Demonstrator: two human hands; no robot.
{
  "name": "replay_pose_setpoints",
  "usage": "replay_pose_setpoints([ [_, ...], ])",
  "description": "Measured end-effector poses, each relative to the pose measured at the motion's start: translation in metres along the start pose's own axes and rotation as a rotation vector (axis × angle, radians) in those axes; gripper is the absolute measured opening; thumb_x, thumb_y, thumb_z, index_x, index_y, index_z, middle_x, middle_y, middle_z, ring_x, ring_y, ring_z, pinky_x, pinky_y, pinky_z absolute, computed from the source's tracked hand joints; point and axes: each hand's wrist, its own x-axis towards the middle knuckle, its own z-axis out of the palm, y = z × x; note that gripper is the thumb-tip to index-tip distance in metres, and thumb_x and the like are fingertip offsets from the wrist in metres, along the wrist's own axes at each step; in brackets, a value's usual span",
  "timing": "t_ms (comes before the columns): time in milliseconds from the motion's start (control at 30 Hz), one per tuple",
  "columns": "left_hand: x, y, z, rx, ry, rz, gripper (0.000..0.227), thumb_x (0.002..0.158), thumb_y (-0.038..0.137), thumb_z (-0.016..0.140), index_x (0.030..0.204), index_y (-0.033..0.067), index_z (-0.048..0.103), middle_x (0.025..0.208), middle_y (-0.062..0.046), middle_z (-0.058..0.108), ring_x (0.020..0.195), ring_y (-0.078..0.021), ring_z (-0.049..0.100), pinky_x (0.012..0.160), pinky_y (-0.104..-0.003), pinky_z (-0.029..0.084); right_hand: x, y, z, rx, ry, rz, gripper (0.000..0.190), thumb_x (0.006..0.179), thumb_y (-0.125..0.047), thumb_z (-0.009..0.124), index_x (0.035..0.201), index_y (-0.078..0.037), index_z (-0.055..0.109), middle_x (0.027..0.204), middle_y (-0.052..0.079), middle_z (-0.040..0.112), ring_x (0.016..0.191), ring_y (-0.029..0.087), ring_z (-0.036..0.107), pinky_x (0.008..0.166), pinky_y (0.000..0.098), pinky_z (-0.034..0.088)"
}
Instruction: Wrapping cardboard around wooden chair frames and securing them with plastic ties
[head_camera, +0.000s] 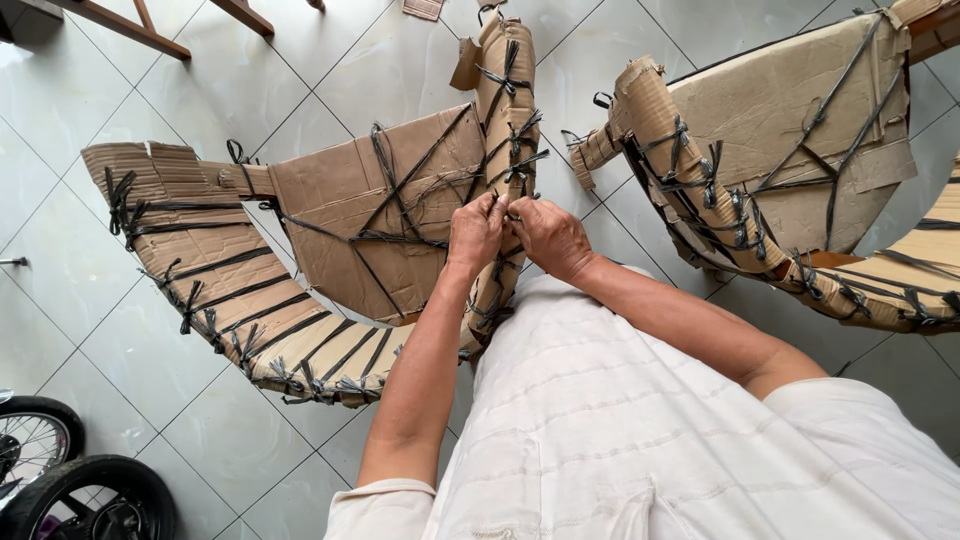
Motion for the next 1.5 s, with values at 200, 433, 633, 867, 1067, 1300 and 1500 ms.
replay_pose_setpoints([
  [200,0.024,-0.016,0.006,0.089,-0.046,-0.085,0.037,0.099,0.050,0.059,0.084,0.0192,0.073,0.077,-0.017,0.072,0.088,-0.0417,0.071,0.071,-0.052,0.057,0.002,0.004,0.001,-0.239,0.081,-0.271,0.008,0.091,-0.018,0.063,0.086,-0.020,0.058,0.073,-0.002,0.048,0.072,0.019,0.060,0.058,0.0303,0.053],
  [433,0.003,0.014,-0.011,0.145,-0.068,-0.020,0.023,0.102,0.033,0.058,0.120,0.0200,0.065,0.096,-0.030,0.073,0.101,-0.0516,0.069,0.087,-0.061,0.054,0.011,0.001,-0.013,0.125,-0.348,0.094,0.016,0.091,-0.014,0.059,0.105,-0.016,0.066,0.093,0.007,0.071,0.098,0.036,0.072,0.076,0.0498,0.059],
  [633,-0.019,-0.005,-0.020,0.068,0.026,0.246,0.012,0.100,0.024,0.062,0.104,0.0161,0.071,0.085,-0.014,0.073,0.084,-0.0340,0.072,0.075,-0.048,0.056,0.028,-0.006,-0.038,0.465,-0.635,0.509,0.020,0.100,-0.038,0.056,0.103,-0.030,0.074,0.093,0.003,0.076,0.105,0.034,0.071,0.095,0.0493,0.053],
  [867,-0.036,-0.011,-0.002,0.632,0.150,0.536,0.027,0.085,0.031,0.075,0.108,0.0210,0.065,0.082,-0.001,0.066,0.080,-0.0241,0.068,0.072,-0.041,0.054,0.023,0.005,-0.017,0.626,-0.542,0.657,0.019,0.095,-0.036,0.061,0.098,-0.025,0.076,0.083,-0.002,0.076,0.094,0.023,0.073,0.090,0.0426,0.052],
  [1067,-0.026,-0.029,0.004,0.832,0.172,0.552,0.016,0.091,0.036,0.069,0.092,0.0206,0.064,0.076,-0.001,0.064,0.077,-0.0241,0.067,0.072,-0.040,0.052,0.034,-0.005,-0.044,0.554,-0.584,0.639,0.020,0.097,-0.036,0.058,0.100,-0.026,0.076,0.092,0.002,0.077,0.104,0.029,0.072,0.095,0.0479,0.053],
  [1300,-0.024,-0.015,-0.017,0.454,-0.078,0.351,0.018,0.094,0.033,0.064,0.089,0.0167,0.070,0.085,-0.010,0.069,0.090,-0.0333,0.068,0.078,-0.046,0.054,0.040,-0.017,-0.068,0.419,-0.614,0.549,0.020,0.099,-0.036,0.059,0.104,-0.026,0.075,0.097,0.007,0.077,0.107,0.034,0.071,0.095,0.0504,0.054],
  [1500,-0.020,-0.043,-0.033,0.304,-0.223,0.028,0.019,0.089,0.034,0.065,0.092,0.0182,0.076,0.084,-0.012,0.072,0.086,-0.0374,0.070,0.073,-0.050,0.053,0.034,0.021,-0.073,0.312,-0.528,0.546,0.020,0.098,-0.035,0.062,0.101,-0.021,0.076,0.096,0.013,0.076,0.104,0.039,0.070,0.092,0.0506,0.056],
])
